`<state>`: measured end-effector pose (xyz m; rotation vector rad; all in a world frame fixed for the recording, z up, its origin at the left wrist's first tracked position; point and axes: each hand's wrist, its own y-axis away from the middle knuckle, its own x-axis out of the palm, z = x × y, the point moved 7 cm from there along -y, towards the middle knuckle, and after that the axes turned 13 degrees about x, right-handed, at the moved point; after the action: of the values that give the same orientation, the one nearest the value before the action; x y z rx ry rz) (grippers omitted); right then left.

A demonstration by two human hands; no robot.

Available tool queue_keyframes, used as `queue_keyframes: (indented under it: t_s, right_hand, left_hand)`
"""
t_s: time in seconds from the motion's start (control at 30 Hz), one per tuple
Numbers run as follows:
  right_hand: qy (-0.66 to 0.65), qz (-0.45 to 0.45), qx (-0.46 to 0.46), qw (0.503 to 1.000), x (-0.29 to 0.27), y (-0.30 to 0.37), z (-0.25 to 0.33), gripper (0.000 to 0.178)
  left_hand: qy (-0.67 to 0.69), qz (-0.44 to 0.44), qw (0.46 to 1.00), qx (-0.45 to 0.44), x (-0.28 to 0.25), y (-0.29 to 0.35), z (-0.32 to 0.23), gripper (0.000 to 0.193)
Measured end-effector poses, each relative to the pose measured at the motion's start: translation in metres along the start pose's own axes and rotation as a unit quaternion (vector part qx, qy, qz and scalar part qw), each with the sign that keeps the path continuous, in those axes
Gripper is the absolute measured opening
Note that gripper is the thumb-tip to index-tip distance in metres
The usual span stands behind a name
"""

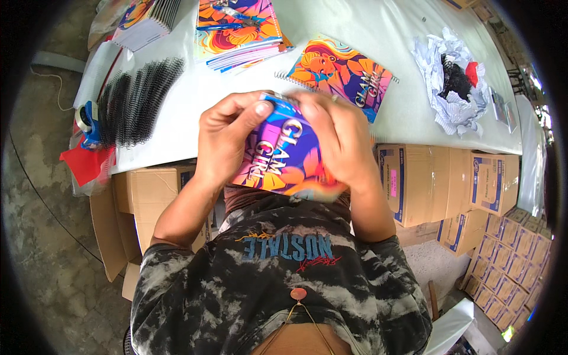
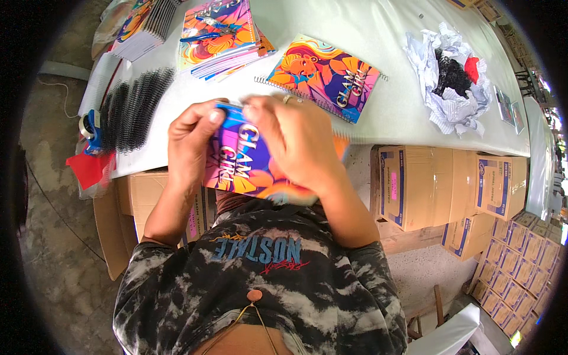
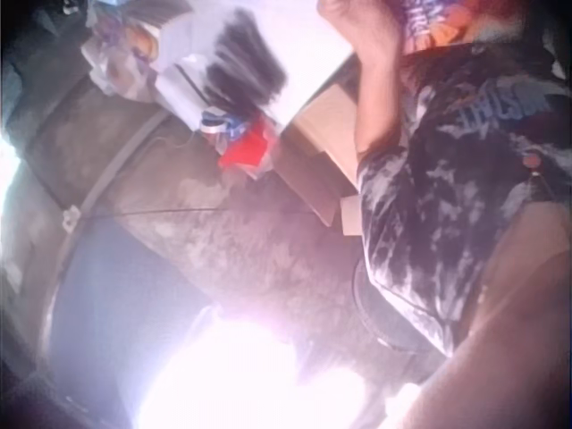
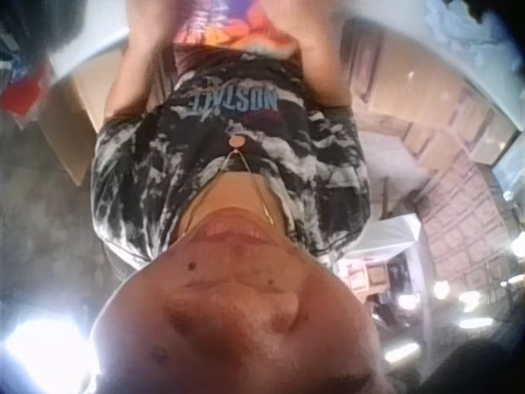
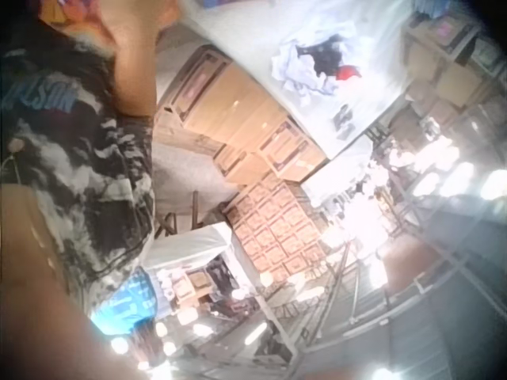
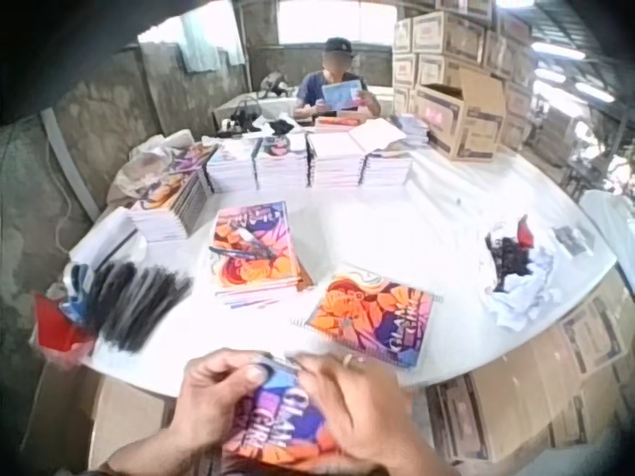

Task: The person assembles spiral-bound notebooks by inserting metal spirals into the punched holes of the covers and pages. They repeatedly pick up a notebook, align the spiral, and press it into place, then set the finished notebook aside.

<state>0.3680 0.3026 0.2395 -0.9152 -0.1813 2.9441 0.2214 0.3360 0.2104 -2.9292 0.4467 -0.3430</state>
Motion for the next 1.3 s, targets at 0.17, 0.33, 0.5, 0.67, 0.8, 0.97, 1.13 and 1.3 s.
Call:
queue_keyframes:
  t_s: [0.17,0.33,0.5,0.67,0.8,0.97,1.13,1.3]
  right_hand:
    - [-0.271,-0.013,0.104,0.957,0.012,0.006,-0.044,0.014]
    - [-0.321,-0.083,0.132,0.934,0.020,0.013,-0.042,0.018]
    - [-0.177,-0.134,0.105,0.969,-0.006,0.014,-0.031,0.019]
    - [0.056,-0.383,-0.064,0.920,-0.094,0.010,-0.018,0.035]
    - [0.164,-0.341,0.202,0.903,-0.070,0.020,-0.147,0.059]
    - [0.162,-0.287,0.178,0.927,-0.015,0.060,-0.164,0.055]
    - [0.094,-0.328,0.172,0.924,-0.024,0.059,-0.170,0.054]
    - [0.143,-0.340,0.173,0.913,-0.035,0.051,-0.180,0.049]
  left_hand:
    - [0.062,0.084,0.994,-0.037,0.007,-0.012,0.028,0.014]
    - [-0.024,0.219,0.975,-0.023,0.013,-0.029,0.025,0.007]
    - [-0.068,0.260,0.962,-0.043,0.031,-0.036,0.018,0.005]
    - [-0.192,0.146,0.955,0.170,0.054,-0.078,0.023,0.027]
    - [-0.380,0.074,0.904,0.183,0.070,-0.128,0.098,0.043]
    - [-0.579,0.094,0.796,0.147,0.056,-0.102,0.118,0.061]
    - [-0.517,0.169,0.805,0.237,0.056,-0.064,0.109,0.077]
    - [-0.469,0.158,0.850,0.184,0.051,-0.082,0.118,0.070]
